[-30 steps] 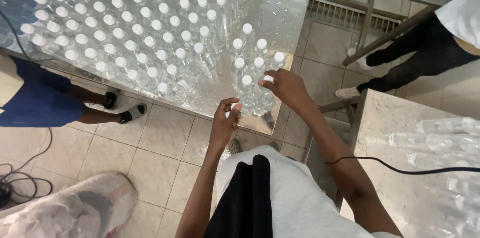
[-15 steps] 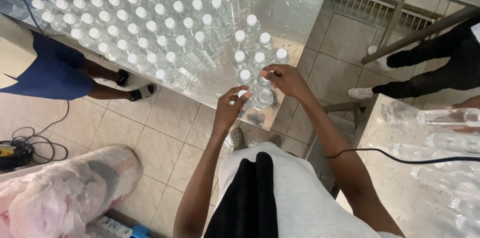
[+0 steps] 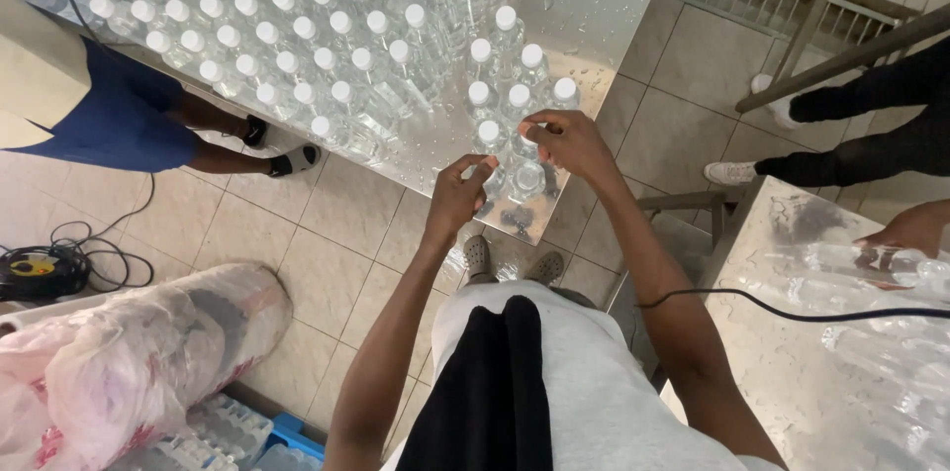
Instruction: Manually screwing plastic caps onto water bottles at a production facility.
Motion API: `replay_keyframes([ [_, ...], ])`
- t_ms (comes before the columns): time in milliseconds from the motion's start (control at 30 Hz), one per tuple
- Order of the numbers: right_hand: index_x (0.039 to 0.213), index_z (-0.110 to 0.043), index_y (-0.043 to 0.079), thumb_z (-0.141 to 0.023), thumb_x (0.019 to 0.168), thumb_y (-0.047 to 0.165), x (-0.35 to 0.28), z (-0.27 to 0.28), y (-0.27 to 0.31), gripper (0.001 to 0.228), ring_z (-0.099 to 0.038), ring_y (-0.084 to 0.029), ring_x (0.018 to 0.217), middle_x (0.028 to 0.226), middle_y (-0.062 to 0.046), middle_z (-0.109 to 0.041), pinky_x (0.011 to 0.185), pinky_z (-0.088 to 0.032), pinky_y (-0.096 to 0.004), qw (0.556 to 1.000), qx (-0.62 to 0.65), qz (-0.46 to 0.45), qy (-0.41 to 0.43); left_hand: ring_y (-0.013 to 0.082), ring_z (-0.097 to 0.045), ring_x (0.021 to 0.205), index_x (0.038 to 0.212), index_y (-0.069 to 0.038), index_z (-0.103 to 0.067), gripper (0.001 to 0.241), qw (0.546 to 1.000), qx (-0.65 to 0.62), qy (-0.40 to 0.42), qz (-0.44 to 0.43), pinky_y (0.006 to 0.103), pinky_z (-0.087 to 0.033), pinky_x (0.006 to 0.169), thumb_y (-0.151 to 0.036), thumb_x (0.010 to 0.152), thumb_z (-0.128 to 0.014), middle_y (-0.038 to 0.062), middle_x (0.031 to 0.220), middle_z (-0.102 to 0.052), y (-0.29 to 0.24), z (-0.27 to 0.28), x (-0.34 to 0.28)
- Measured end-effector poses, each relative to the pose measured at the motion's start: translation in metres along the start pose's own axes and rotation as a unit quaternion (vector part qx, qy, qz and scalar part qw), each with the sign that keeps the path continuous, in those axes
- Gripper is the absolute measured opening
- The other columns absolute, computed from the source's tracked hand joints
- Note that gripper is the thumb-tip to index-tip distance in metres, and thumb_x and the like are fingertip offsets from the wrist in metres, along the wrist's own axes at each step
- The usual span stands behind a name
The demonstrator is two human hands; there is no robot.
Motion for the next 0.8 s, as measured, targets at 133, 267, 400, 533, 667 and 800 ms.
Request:
replay_keyframes([
  [133,0.130,-0.077,0.007,-0.073,0.104,0.025,-0.012,-0.006,0.005,0.032,-0.065,-0.015,0.056,0.066,-0.011,-0.070,0.049,-0.058,-0.029,0.998,0.058,-0.016,-0.001,0.0118,-0.048,0.048,0.121,-0.012,-0.080,0.037,0.999,0.023,-0.034,-0.025,0.0246,-0.037,0.047,-0.046,0.107,-0.071,0.003,0.052,-0.052,0.004,-0.004,-0.007],
  [267,0.141,-0.066,0.006,-0.067,0.114,0.025,-0.028,-0.003,-0.015,0.033,-0.064,-0.016,0.057,0.067,-0.011,-0.066,0.048,-0.056,-0.028,0.991,0.106,0.053,-0.062,0.0105,-0.043,0.045,0.127,-0.014,-0.078,0.039,0.999,0.012,-0.018,-0.030,0.0241,-0.035,0.042,-0.047,0.108,-0.069,0.003,0.052,-0.052,0.006,0.000,-0.005],
  [400,0.136,-0.070,0.004,-0.062,0.117,0.025,-0.077,-0.002,-0.002,0.029,-0.062,-0.014,0.059,0.069,-0.011,-0.066,0.052,-0.054,-0.028,0.984,0.118,0.081,-0.102,0.0107,-0.042,0.045,0.138,-0.008,-0.070,0.051,0.999,-0.009,-0.004,-0.030,0.0242,-0.034,0.042,-0.048,0.106,-0.072,0.003,0.054,-0.050,-0.005,0.000,-0.020],
  [533,0.130,-0.076,0.003,-0.073,0.108,0.020,-0.125,-0.033,0.035,0.028,-0.066,-0.023,0.069,0.078,-0.019,-0.072,0.063,-0.054,-0.036,0.994,0.051,0.086,-0.041,0.0111,-0.050,0.062,0.158,-0.001,-0.039,0.065,0.998,-0.048,-0.005,-0.036,0.0229,-0.036,0.048,-0.048,0.113,-0.038,0.005,0.077,-0.052,-0.016,0.003,-0.058],
  [667,0.142,-0.073,0.011,-0.090,0.092,0.030,-0.150,-0.072,0.085,0.055,-0.064,-0.024,0.086,0.094,-0.016,-0.071,0.079,-0.055,-0.042,0.995,0.026,0.089,0.026,0.0593,-0.042,0.149,0.177,-0.015,-0.014,0.098,0.991,-0.020,0.134,-0.008,0.0633,-0.032,0.126,-0.079,0.103,-0.018,0.038,0.163,-0.035,-0.044,0.006,-0.121],
  [800,0.130,-0.078,0.013,-0.086,0.097,0.023,-0.144,-0.088,0.057,0.035,-0.070,-0.029,0.082,0.095,-0.014,-0.068,0.072,-0.060,-0.042,0.977,-0.107,0.180,-0.026,0.0344,-0.056,0.133,0.180,-0.019,0.001,0.100,0.984,-0.048,0.172,-0.012,0.0547,-0.031,0.125,-0.080,0.104,-0.023,0.021,0.139,-0.057,-0.032,0.010,-0.120],
])
Point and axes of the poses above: each hand's wrist, its own x-axis towards the middle knuckle, its own z-axis out of the back of the hand, y = z × x, the point moved 1 cm from there along x, towards the middle knuckle
